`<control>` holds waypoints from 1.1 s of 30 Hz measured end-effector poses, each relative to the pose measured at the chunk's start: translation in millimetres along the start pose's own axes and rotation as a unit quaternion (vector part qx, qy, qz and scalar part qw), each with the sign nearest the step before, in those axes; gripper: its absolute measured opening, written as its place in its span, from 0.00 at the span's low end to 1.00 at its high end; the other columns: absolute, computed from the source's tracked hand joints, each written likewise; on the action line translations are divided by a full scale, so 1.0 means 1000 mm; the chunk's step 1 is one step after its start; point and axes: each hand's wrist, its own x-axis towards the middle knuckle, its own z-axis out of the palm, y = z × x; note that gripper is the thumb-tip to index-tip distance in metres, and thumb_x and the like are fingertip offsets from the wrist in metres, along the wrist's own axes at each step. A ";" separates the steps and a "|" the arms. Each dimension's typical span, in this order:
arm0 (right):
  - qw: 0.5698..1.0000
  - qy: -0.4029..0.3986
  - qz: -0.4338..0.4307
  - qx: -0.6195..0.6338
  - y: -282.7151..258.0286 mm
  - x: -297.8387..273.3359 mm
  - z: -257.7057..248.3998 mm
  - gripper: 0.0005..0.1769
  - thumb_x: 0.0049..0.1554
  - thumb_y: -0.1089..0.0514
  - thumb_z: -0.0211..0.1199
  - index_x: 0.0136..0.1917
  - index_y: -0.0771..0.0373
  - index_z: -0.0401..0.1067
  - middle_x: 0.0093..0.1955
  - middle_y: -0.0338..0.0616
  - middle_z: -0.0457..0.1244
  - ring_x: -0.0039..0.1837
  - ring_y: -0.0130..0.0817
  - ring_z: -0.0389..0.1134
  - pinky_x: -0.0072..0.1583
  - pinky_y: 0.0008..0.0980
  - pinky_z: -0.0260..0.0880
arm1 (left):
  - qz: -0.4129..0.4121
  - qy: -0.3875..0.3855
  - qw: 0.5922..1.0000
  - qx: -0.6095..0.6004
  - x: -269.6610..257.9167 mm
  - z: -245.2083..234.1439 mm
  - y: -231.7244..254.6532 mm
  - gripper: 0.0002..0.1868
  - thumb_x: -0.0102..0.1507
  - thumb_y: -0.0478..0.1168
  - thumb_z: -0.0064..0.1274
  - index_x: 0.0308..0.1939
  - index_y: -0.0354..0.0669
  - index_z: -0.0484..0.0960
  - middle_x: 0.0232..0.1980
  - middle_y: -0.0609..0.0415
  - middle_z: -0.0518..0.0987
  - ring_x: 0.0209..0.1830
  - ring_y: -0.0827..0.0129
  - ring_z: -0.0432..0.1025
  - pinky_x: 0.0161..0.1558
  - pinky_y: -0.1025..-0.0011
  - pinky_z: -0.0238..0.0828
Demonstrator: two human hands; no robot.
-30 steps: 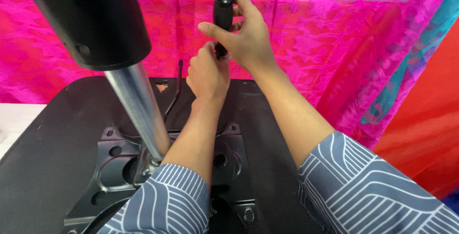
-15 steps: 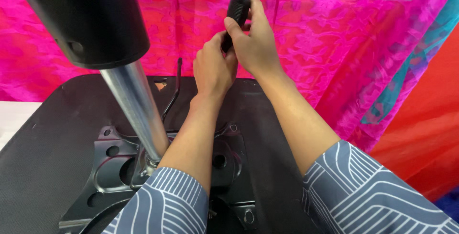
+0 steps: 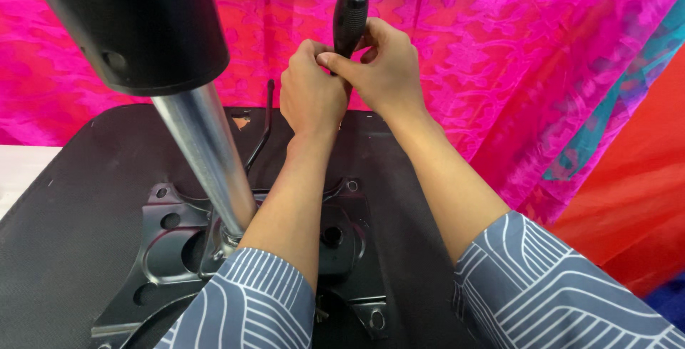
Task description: The person uses a screwdriver to tighten screws into the base of a chair. The person repeatedly picks up screws and drives them into the chair base, securing the structure.
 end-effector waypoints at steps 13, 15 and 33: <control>0.997 0.051 0.005 0.059 0.011 -0.006 0.001 0.24 0.56 0.63 0.69 0.63 0.65 0.65 0.47 0.41 0.71 0.51 0.28 0.75 0.54 0.29 0.75 | -0.004 -0.170 0.968 0.187 0.001 0.029 -0.038 0.14 0.64 0.45 0.51 0.51 0.46 0.81 0.48 0.40 0.82 0.51 0.41 0.76 0.48 0.46 0.73; 0.998 0.044 0.012 0.031 0.013 -0.005 0.000 0.23 0.55 0.57 0.72 0.59 0.65 0.67 0.46 0.42 0.71 0.48 0.29 0.75 0.52 0.29 0.75 | -0.016 -0.176 0.966 0.188 0.000 0.033 -0.041 0.14 0.67 0.48 0.49 0.52 0.47 0.81 0.49 0.40 0.82 0.53 0.42 0.76 0.49 0.46 0.72; 0.998 0.035 0.028 0.044 0.005 -0.010 -0.008 0.30 0.52 0.63 0.72 0.66 0.65 0.67 0.41 0.43 0.71 0.45 0.32 0.77 0.48 0.30 0.76 | -0.034 -0.221 0.955 0.195 -0.006 0.034 -0.035 0.21 0.70 0.55 0.38 0.56 0.49 0.77 0.50 0.37 0.81 0.53 0.39 0.75 0.52 0.44 0.70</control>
